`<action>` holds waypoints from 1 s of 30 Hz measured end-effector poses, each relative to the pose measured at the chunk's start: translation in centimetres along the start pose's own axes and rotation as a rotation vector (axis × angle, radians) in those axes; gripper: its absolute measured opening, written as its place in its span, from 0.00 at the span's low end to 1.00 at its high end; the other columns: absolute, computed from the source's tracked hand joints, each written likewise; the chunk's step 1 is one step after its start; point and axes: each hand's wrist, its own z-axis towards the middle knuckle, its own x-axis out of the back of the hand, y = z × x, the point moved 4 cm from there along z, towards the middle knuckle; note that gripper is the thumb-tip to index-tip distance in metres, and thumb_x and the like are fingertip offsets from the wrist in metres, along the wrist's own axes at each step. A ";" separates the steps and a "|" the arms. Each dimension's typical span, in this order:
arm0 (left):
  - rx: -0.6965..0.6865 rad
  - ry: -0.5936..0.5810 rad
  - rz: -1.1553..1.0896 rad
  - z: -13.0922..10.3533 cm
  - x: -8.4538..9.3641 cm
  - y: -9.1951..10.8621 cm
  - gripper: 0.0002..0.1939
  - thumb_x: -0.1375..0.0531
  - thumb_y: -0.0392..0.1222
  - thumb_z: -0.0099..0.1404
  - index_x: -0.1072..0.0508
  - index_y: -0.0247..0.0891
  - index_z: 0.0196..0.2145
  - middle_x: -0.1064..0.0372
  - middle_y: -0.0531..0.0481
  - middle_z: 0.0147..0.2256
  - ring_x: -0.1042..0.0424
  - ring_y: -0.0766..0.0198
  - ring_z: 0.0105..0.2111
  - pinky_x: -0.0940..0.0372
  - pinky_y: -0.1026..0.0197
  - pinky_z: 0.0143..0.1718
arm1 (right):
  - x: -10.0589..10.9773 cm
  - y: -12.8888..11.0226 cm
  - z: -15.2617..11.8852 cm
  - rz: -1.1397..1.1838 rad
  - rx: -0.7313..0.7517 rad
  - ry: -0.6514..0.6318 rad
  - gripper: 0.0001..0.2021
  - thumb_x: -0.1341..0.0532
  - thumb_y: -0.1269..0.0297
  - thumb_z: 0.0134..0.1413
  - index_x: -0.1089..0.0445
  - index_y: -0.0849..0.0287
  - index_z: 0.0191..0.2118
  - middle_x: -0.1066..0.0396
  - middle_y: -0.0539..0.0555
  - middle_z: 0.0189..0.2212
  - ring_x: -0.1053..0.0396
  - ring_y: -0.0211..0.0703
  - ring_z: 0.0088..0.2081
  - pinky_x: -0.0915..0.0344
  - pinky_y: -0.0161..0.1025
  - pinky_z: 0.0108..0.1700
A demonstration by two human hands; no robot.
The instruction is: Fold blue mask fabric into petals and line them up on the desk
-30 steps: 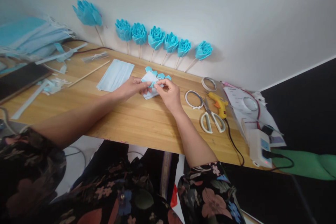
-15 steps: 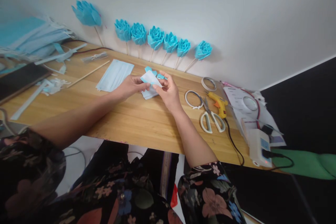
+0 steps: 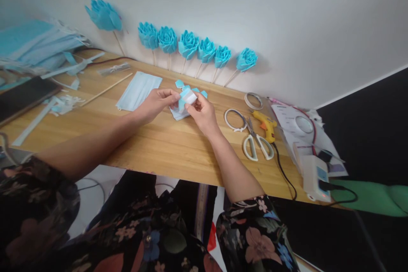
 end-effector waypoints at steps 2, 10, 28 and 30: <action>0.008 -0.025 0.004 0.0 0.0 -0.1 0.18 0.35 0.52 0.64 0.26 0.35 0.26 0.29 0.51 0.26 0.34 0.70 0.25 0.38 0.65 0.31 | 0.1 -0.2 0.0 0.004 0.012 0.023 0.20 0.30 0.51 0.50 0.27 0.52 0.48 0.22 0.49 0.38 0.25 0.45 0.40 0.25 0.47 0.49; 0.111 -0.007 0.002 -0.1 -0.3 -0.4 0.13 0.36 0.41 0.66 0.25 0.34 0.25 0.32 0.53 0.21 0.35 0.71 0.22 0.39 0.66 0.27 | 0.1 -0.8 -0.1 0.051 0.014 0.008 0.20 0.30 0.45 0.50 0.25 0.52 0.44 0.24 0.50 0.38 0.27 0.43 0.39 0.28 0.43 0.45; 0.175 0.022 0.054 -0.4 -0.7 0.8 0.15 0.40 0.32 0.66 0.30 0.33 0.21 0.36 0.55 0.16 0.39 0.73 0.18 0.43 0.70 0.21 | 0.4 -1.2 -0.1 -0.096 0.103 0.090 0.12 0.31 0.51 0.51 0.23 0.52 0.37 0.26 0.48 0.32 0.32 0.39 0.33 0.33 0.39 0.37; 0.174 0.018 0.047 -0.5 -0.7 0.8 0.14 0.40 0.32 0.66 0.29 0.33 0.21 0.36 0.55 0.16 0.38 0.73 0.18 0.43 0.70 0.22 | 0.5 -1.2 -0.1 -0.057 0.094 0.091 0.16 0.30 0.48 0.51 0.24 0.51 0.41 0.26 0.49 0.34 0.30 0.40 0.36 0.31 0.39 0.39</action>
